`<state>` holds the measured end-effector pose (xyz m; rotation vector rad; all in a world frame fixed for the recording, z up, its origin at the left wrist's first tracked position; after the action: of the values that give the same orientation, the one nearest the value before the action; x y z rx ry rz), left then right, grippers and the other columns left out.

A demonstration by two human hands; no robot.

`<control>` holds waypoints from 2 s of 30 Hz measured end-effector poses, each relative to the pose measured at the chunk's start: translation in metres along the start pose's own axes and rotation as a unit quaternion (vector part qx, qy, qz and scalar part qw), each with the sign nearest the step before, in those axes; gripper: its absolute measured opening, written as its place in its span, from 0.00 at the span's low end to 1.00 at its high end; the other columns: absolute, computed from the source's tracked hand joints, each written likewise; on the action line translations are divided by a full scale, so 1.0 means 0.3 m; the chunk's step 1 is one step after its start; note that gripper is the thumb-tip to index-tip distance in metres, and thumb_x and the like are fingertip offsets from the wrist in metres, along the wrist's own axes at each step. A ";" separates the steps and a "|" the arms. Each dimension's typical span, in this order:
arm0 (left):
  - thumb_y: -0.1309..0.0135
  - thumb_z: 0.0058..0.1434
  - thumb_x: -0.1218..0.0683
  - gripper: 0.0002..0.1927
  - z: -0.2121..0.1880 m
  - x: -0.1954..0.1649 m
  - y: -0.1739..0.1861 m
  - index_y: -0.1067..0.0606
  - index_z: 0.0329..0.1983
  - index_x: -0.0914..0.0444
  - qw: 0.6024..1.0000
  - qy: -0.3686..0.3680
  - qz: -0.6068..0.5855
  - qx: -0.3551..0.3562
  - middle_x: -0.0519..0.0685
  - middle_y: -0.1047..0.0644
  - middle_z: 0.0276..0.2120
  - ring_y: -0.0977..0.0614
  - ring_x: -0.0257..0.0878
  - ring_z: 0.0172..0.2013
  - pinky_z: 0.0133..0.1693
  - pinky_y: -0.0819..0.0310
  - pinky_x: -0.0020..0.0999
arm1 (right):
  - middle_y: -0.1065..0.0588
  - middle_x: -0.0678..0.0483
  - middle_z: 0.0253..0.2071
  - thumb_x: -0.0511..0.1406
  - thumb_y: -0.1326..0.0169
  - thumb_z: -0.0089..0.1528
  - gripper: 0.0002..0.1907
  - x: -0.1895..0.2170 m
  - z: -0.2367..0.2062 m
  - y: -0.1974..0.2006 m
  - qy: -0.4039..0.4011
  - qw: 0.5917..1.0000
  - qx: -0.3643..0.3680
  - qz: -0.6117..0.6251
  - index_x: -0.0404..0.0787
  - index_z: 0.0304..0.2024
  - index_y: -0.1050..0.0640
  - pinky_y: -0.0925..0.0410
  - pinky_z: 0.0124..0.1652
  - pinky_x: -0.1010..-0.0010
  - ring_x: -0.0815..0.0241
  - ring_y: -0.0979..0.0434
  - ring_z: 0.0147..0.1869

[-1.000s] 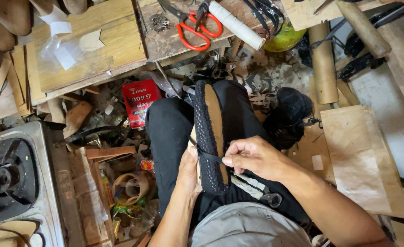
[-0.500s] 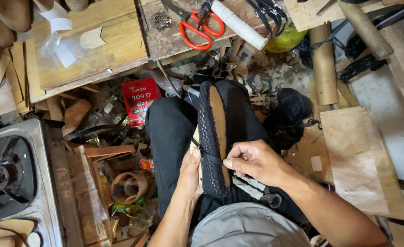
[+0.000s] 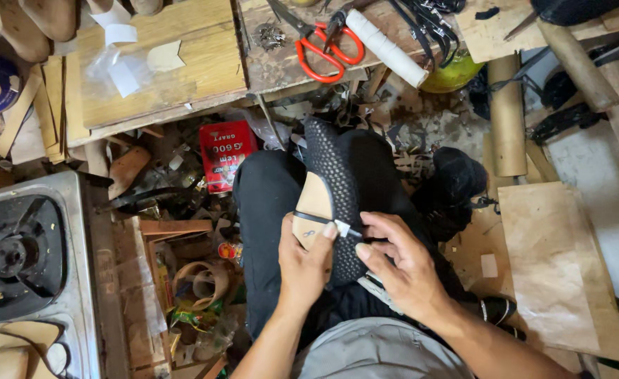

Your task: The person sits on the floor and uses a plier-like tool to press the sole of a black slip-on shoe onto a wooden shoe last. They repeatedly adjust the shoe and tool, then place the finished shoe on a nearby shelf and pick up another shoe last to begin the process again.

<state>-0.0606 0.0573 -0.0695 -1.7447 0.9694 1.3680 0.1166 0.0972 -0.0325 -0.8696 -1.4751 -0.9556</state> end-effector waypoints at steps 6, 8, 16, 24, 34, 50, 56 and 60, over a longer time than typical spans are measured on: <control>0.40 0.61 0.58 0.28 -0.113 -0.251 -0.094 0.34 0.63 0.71 0.930 -0.287 0.228 0.006 0.63 0.30 0.55 0.24 0.55 0.55 0.56 0.27 0.44 | 0.27 0.45 0.53 0.38 0.43 0.64 0.37 -0.057 -0.001 -0.028 -0.081 0.991 -0.003 0.106 0.41 0.72 0.42 0.28 0.52 0.70 0.60 0.24 0.55; 0.39 0.60 0.56 0.36 -0.133 -0.256 -0.130 0.39 0.67 0.74 0.929 -0.270 0.252 0.035 0.68 0.35 0.59 0.27 0.62 0.57 0.57 0.28 0.48 | 0.30 0.45 0.56 0.40 0.42 0.63 0.38 -0.075 0.011 -0.002 -0.069 0.994 -0.014 0.086 0.39 0.72 0.41 0.31 0.52 0.68 0.60 0.28 0.55; 0.39 0.58 0.54 0.41 -0.152 -0.233 -0.190 0.41 0.69 0.77 0.917 -0.234 0.268 0.179 0.71 0.39 0.63 0.28 0.67 0.59 0.56 0.28 0.49 | 0.34 0.48 0.58 0.39 0.33 0.56 0.43 -0.150 0.038 0.078 -0.006 0.979 -0.075 0.188 0.39 0.67 0.42 0.35 0.57 0.63 0.57 0.33 0.60; 0.38 0.61 0.57 0.09 -0.037 -0.171 -0.118 0.23 0.42 0.64 0.967 -0.157 0.172 0.100 0.51 0.24 0.40 0.21 0.45 0.42 0.42 0.25 0.39 | 0.33 0.49 0.56 0.44 0.33 0.54 0.44 -0.224 0.013 0.084 -0.052 0.963 -0.049 0.260 0.41 0.67 0.39 0.34 0.54 0.63 0.57 0.32 0.58; 0.41 0.66 0.55 0.08 -0.022 -0.064 -0.139 0.26 0.38 0.66 0.966 0.004 0.062 0.252 0.44 0.23 0.32 0.25 0.31 0.34 0.39 0.27 0.27 | 0.28 0.47 0.54 0.46 0.35 0.56 0.39 -0.262 0.001 0.083 -0.081 0.919 -0.057 0.381 0.38 0.63 0.34 0.30 0.55 0.60 0.55 0.25 0.56; 0.35 0.58 0.53 0.22 -0.024 0.211 -0.190 0.26 0.52 0.65 0.921 0.209 -0.262 0.198 0.48 0.21 0.45 0.19 0.34 0.45 0.49 0.23 0.32 | 0.32 0.44 0.63 0.50 0.37 0.57 0.45 -0.159 -0.001 0.056 -0.007 0.895 -0.046 0.444 0.40 0.69 0.39 0.34 0.63 0.56 0.49 0.30 0.66; 0.40 0.63 0.45 0.33 -0.115 0.156 -0.243 0.32 0.68 0.61 0.831 0.268 -0.379 0.307 0.50 0.24 0.57 0.22 0.40 0.56 0.58 0.27 0.43 | 0.36 0.44 0.64 0.50 0.31 0.53 0.51 -0.105 -0.014 0.037 0.018 0.918 0.007 0.396 0.41 0.69 0.43 0.37 0.65 0.53 0.47 0.33 0.69; 0.39 0.63 0.44 0.35 -0.115 0.133 -0.219 0.32 0.68 0.64 0.845 0.206 -0.382 0.311 0.48 0.24 0.60 0.23 0.39 0.61 0.64 0.31 0.41 | 0.38 0.44 0.66 0.51 0.29 0.51 0.53 -0.075 -0.020 0.041 0.036 0.941 0.054 0.333 0.41 0.69 0.43 0.40 0.68 0.54 0.48 0.36 0.72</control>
<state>0.0192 0.0527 -0.0968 -1.6297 0.6784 0.1297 0.1328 0.0964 -0.0534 -1.1368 -1.0402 -0.3900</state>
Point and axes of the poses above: each hand's wrist, its own z-axis towards the middle knuckle, its own y-axis out of the back of the hand, x = y × z, the point moved 9 cm from there along z, towards the middle knuckle
